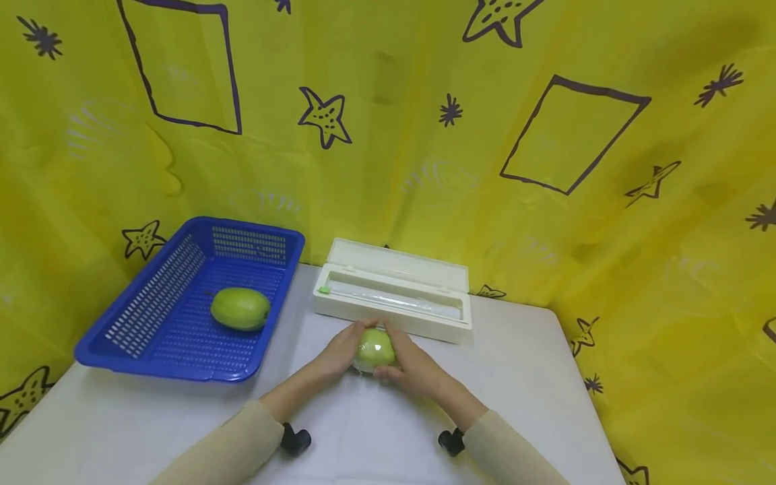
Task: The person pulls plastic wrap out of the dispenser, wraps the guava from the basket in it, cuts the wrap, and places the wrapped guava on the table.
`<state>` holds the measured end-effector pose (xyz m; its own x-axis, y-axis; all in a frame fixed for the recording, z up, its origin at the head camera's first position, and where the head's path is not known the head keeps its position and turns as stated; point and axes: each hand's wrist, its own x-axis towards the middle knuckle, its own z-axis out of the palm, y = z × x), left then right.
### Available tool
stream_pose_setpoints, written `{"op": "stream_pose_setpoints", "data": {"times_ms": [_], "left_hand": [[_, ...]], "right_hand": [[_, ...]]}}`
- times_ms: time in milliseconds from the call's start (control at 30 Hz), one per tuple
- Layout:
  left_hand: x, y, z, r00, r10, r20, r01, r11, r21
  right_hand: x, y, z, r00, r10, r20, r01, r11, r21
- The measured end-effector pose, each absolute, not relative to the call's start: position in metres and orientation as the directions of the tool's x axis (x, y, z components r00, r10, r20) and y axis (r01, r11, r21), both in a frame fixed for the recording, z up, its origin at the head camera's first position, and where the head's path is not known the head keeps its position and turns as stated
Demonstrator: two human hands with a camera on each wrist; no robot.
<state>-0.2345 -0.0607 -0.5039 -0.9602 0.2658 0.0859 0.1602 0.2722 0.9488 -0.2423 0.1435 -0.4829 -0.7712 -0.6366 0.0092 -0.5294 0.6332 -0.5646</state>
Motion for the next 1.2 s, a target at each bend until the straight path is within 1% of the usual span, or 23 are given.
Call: {"op": "stream_pose_setpoints", "data": {"times_ms": [67,133,167,233,300,400,467,533,567,600,633,667,700,800,867,900,967,1033,1100,1200], "left_hand": [[-0.232,-0.05,-0.505,-0.974,0.169,0.149,0.202,0.366,0.908],[-0.232,-0.042,-0.504,-0.967,0.114,0.227,0.254,0.485,0.837],[-0.232,-0.04,-0.503,-0.963,0.096,0.252,0.264,0.523,0.81],[-0.233,-0.037,-0.499,-0.957,0.08,0.28,0.274,0.575,0.771],[-0.234,-0.038,-0.497,-0.961,0.085,0.263,0.261,0.587,0.766],[-0.236,-0.042,-0.493,-0.979,0.103,0.177,0.205,0.501,0.841],[-0.236,-0.044,-0.49,-0.989,0.098,0.108,0.138,0.401,0.906],[-0.234,-0.046,-0.487,-0.994,0.084,0.065,0.087,0.294,0.952],[-0.232,-0.047,-0.486,-0.995,0.082,0.06,0.08,0.263,0.961],[-0.23,-0.047,-0.486,-0.994,0.085,0.066,0.086,0.268,0.96],[-0.228,-0.046,-0.486,-0.99,0.107,0.092,0.12,0.295,0.948],[-0.225,-0.045,-0.487,-0.983,0.137,0.122,0.163,0.349,0.923],[-0.224,-0.043,-0.489,-0.973,0.172,0.155,0.215,0.431,0.876],[-0.225,-0.036,-0.495,-0.94,0.251,0.231,0.341,0.652,0.677],[-0.228,-0.032,-0.499,-0.935,0.242,0.261,0.352,0.732,0.583],[-0.231,-0.031,-0.5,-0.935,0.224,0.274,0.345,0.752,0.562],[-0.234,-0.03,-0.502,-0.931,0.187,0.314,0.341,0.754,0.562],[-0.236,-0.03,-0.503,-0.915,0.156,0.373,0.355,0.753,0.554],[-0.237,-0.032,-0.503,-0.883,0.121,0.454,0.379,0.754,0.537],[-0.237,-0.036,-0.501,-0.826,0.09,0.556,0.426,0.745,0.513]], "right_hand": [[-0.237,0.14,-0.484,-0.779,-0.626,0.032,-0.543,0.649,-0.532],[-0.233,0.136,-0.483,-0.79,-0.612,0.047,-0.552,0.675,-0.489],[-0.231,0.135,-0.484,-0.798,-0.6,0.053,-0.551,0.692,-0.467],[-0.228,0.133,-0.483,-0.812,-0.58,0.066,-0.548,0.718,-0.429],[-0.227,0.131,-0.483,-0.815,-0.573,0.086,-0.558,0.738,-0.378],[-0.228,0.129,-0.484,-0.801,-0.585,0.127,-0.584,0.719,-0.376],[-0.23,0.128,-0.486,-0.796,-0.586,0.15,-0.593,0.706,-0.388],[-0.23,0.128,-0.487,-0.805,-0.575,0.148,-0.577,0.699,-0.423],[-0.231,0.128,-0.488,-0.809,-0.568,0.15,-0.57,0.698,-0.433],[-0.231,0.128,-0.488,-0.816,-0.557,0.156,-0.563,0.704,-0.433],[-0.232,0.129,-0.489,-0.822,-0.546,0.162,-0.557,0.712,-0.427],[-0.231,0.129,-0.489,-0.829,-0.533,0.17,-0.55,0.721,-0.421],[-0.23,0.129,-0.489,-0.833,-0.523,0.179,-0.547,0.729,-0.412],[-0.229,0.126,-0.489,-0.842,-0.501,0.199,-0.536,0.74,-0.405],[-0.228,0.124,-0.487,-0.845,-0.495,0.203,-0.531,0.732,-0.427],[-0.23,0.123,-0.486,-0.842,-0.501,0.198,-0.534,0.724,-0.438],[-0.232,0.121,-0.484,-0.834,-0.519,0.187,-0.542,0.707,-0.454],[-0.235,0.121,-0.481,-0.828,-0.532,0.177,-0.547,0.696,-0.465],[-0.236,0.121,-0.479,-0.83,-0.54,0.14,-0.528,0.68,-0.508],[-0.237,0.124,-0.477,-0.833,-0.546,0.09,-0.479,0.628,-0.613]]}}
